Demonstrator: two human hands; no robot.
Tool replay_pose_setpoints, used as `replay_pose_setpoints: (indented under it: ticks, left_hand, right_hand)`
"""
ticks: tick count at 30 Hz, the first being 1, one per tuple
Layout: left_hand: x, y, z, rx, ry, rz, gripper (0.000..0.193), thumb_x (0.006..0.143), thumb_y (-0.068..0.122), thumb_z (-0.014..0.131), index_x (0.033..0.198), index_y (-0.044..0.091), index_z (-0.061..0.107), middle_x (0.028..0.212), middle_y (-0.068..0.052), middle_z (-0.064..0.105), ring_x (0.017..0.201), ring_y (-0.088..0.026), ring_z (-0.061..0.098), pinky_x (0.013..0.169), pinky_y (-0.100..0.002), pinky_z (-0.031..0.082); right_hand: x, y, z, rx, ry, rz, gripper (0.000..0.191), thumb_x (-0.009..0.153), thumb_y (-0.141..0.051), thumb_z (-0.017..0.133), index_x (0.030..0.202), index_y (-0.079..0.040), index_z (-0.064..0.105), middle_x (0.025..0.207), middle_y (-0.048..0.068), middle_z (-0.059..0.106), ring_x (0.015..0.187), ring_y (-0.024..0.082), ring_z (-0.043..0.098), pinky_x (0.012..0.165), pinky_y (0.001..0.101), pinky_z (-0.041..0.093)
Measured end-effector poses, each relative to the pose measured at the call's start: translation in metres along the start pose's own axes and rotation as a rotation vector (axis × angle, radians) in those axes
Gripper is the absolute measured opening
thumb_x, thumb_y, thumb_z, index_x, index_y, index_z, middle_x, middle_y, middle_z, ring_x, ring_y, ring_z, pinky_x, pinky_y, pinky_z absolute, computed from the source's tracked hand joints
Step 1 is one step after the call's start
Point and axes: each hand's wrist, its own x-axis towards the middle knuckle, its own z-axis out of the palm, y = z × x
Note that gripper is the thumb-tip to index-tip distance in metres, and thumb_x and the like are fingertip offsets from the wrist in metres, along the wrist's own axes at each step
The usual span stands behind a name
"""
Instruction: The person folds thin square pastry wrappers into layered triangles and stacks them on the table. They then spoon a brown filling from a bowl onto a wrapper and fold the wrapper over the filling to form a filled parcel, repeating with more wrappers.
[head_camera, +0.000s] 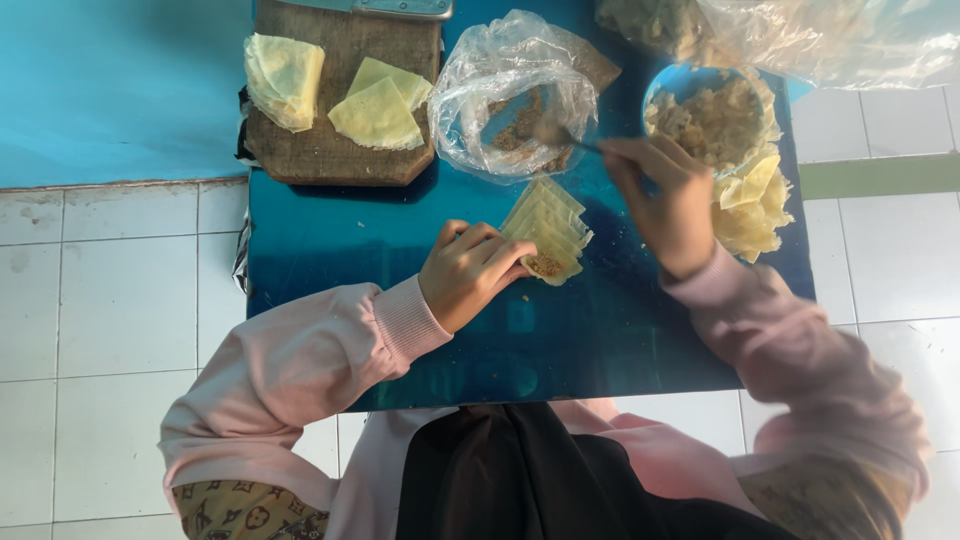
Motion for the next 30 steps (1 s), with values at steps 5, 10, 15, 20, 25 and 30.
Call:
replay_pose_setpoints:
  ticks: [5, 10, 15, 20, 25, 30]
  left_hand:
    - [-0.002, -0.001, -0.001, 0.02, 0.006, 0.013, 0.044, 0.085, 0.022, 0.087, 0.122, 0.019, 0.062, 0.097, 0.007, 0.071, 0.094, -0.014, 0.064, 0.09, -0.034, 0.039]
    - [-0.001, -0.008, 0.002, 0.039, -0.01, 0.012, 0.046, 0.087, 0.024, 0.086, 0.126, 0.02, 0.062, 0.098, 0.007, 0.07, 0.095, -0.014, 0.064, 0.09, -0.034, 0.038]
    - [-0.001, -0.012, 0.011, 0.071, -0.012, 0.023, 0.043, 0.09, 0.028, 0.084, 0.127, 0.02, 0.063, 0.094, 0.007, 0.068, 0.095, -0.013, 0.063, 0.09, -0.034, 0.04]
    - [0.004, -0.017, 0.027, 0.09, 0.017, 0.059, 0.04, 0.091, 0.027, 0.084, 0.124, 0.019, 0.063, 0.096, 0.009, 0.069, 0.096, -0.012, 0.063, 0.088, -0.033, 0.04]
    - [0.005, -0.02, 0.025, 0.057, 0.005, 0.08, 0.03, 0.093, 0.026, 0.085, 0.115, 0.02, 0.066, 0.097, 0.012, 0.07, 0.095, -0.011, 0.062, 0.087, -0.033, 0.039]
    - [0.006, -0.02, 0.025, 0.095, 0.005, 0.131, 0.016, 0.091, 0.02, 0.078, 0.107, 0.021, 0.074, 0.106, 0.011, 0.073, 0.099, -0.011, 0.062, 0.089, -0.03, 0.039]
  right_hand:
    - [0.03, 0.0, 0.029, -0.059, -0.119, -0.175, 0.015, 0.099, -0.005, 0.08, 0.112, -0.006, 0.072, 0.092, 0.01, 0.068, 0.085, 0.026, 0.067, 0.075, 0.0377, 0.053]
    - [0.024, -0.001, 0.026, -0.149, -0.198, -0.293, 0.028, 0.09, -0.005, 0.079, 0.118, -0.005, 0.074, 0.105, 0.012, 0.065, 0.087, 0.025, 0.064, 0.076, 0.0401, 0.054]
    - [0.016, 0.015, -0.001, 0.209, -0.602, -0.333, 0.021, 0.086, -0.007, 0.075, 0.107, -0.005, 0.07, 0.103, 0.008, 0.068, 0.094, 0.025, 0.068, 0.078, 0.0377, 0.056]
    - [0.004, 0.036, -0.004, 0.278, -0.849, -0.245, 0.02, 0.083, -0.009, 0.077, 0.102, -0.005, 0.072, 0.098, 0.008, 0.071, 0.088, 0.026, 0.071, 0.073, 0.0374, 0.055]
    - [-0.009, 0.037, 0.0, 0.179, -0.733, -0.361, 0.02, 0.085, -0.008, 0.073, 0.105, -0.003, 0.069, 0.103, 0.01, 0.068, 0.095, 0.028, 0.069, 0.079, 0.0375, 0.055]
    - [-0.02, 0.038, 0.0, 0.024, -0.703, -0.479, 0.031, 0.081, -0.003, 0.069, 0.111, 0.001, 0.065, 0.11, 0.013, 0.065, 0.101, 0.031, 0.067, 0.083, 0.0377, 0.056]
